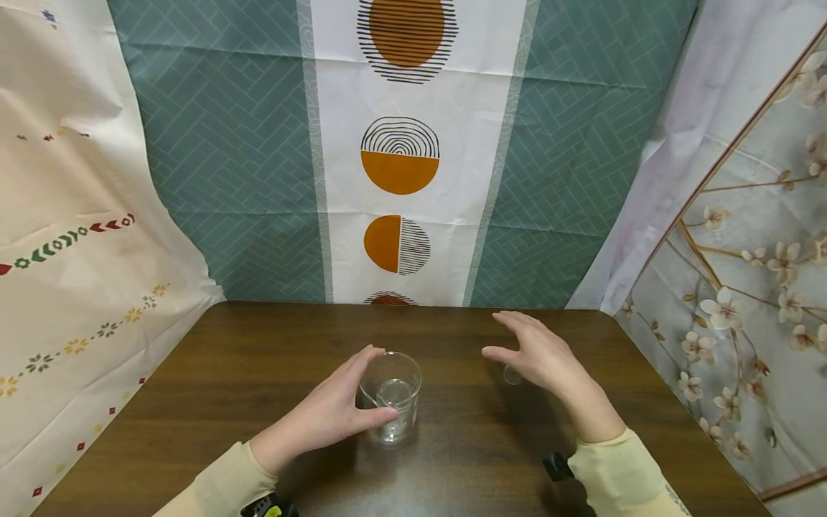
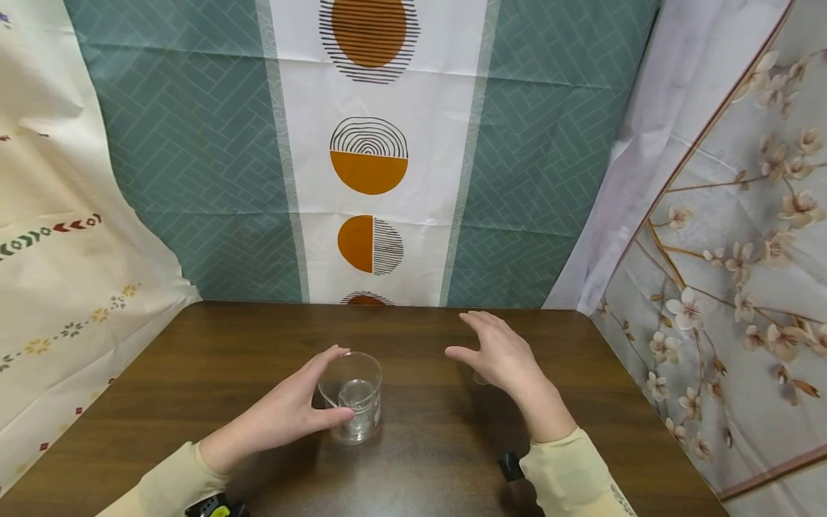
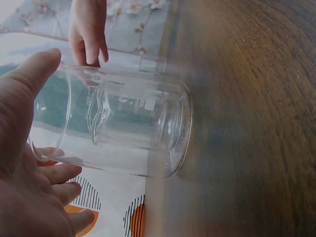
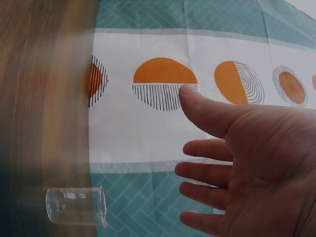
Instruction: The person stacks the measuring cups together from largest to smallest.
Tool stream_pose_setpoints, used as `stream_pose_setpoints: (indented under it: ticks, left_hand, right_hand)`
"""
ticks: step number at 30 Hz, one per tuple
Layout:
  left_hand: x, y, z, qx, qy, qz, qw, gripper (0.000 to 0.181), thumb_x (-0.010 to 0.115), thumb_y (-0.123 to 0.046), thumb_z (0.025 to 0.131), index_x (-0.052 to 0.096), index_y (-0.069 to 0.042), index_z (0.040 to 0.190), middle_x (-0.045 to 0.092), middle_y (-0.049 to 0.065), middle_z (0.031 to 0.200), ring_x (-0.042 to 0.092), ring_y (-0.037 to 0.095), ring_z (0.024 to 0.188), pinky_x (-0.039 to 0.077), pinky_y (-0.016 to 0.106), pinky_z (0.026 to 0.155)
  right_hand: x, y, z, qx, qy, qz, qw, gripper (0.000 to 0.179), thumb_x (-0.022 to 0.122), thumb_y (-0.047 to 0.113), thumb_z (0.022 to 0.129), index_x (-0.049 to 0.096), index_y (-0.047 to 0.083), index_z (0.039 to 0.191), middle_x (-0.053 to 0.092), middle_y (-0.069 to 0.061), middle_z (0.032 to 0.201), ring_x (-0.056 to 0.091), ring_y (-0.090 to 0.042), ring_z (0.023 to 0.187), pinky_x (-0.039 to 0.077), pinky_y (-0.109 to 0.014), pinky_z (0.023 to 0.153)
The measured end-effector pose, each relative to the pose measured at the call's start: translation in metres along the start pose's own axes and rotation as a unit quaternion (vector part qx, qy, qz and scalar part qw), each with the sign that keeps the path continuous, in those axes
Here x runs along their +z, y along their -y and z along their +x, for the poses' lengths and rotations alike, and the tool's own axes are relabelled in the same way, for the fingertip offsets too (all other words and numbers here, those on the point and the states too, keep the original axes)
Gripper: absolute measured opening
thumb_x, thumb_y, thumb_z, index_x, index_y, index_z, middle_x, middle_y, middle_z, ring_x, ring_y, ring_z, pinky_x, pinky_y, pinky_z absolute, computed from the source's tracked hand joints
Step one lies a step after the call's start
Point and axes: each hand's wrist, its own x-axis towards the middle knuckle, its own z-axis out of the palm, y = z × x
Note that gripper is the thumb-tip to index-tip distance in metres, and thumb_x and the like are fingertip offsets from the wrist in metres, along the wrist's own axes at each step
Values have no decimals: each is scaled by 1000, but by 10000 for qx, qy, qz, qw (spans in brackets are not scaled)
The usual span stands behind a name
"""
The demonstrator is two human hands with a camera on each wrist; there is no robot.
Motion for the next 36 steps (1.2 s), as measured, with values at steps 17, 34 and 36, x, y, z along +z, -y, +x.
stream_pose_setpoints:
  ticks: [17, 34, 36]
  left_hand:
    - [0, 0, 1, -4, 32, -30, 10000, 93, 88, -61, 90, 47, -17, 160, 47, 12, 167, 45, 33, 156, 43, 60, 121]
    - [0, 0, 1, -16, 18, 8, 10000, 94, 89, -59, 89, 47, -15, 160, 47, 14, 168, 44, 34, 156, 42, 61, 121]
    - [1, 0, 1, -27, 21, 4, 10000, 95, 89, -60, 89, 47, -14, 161, 47, 13, 168, 45, 34, 156, 43, 60, 121]
  right_hand:
    - [-12, -10, 0, 270, 364, -10, 9990, 81, 78, 53, 101, 54, 4, 161, 50, -24, 165, 43, -48, 153, 39, -71, 117]
    - [-15, -21, 0, 482, 460, -131, 9977, 83, 79, 54, 100, 54, 2, 160, 51, -26, 163, 47, -50, 150, 44, -71, 113]
    - [-15, -23, 0, 512, 478, -140, 9974, 84, 79, 54, 100, 54, 2, 160, 51, -26, 163, 46, -50, 150, 44, -72, 112]
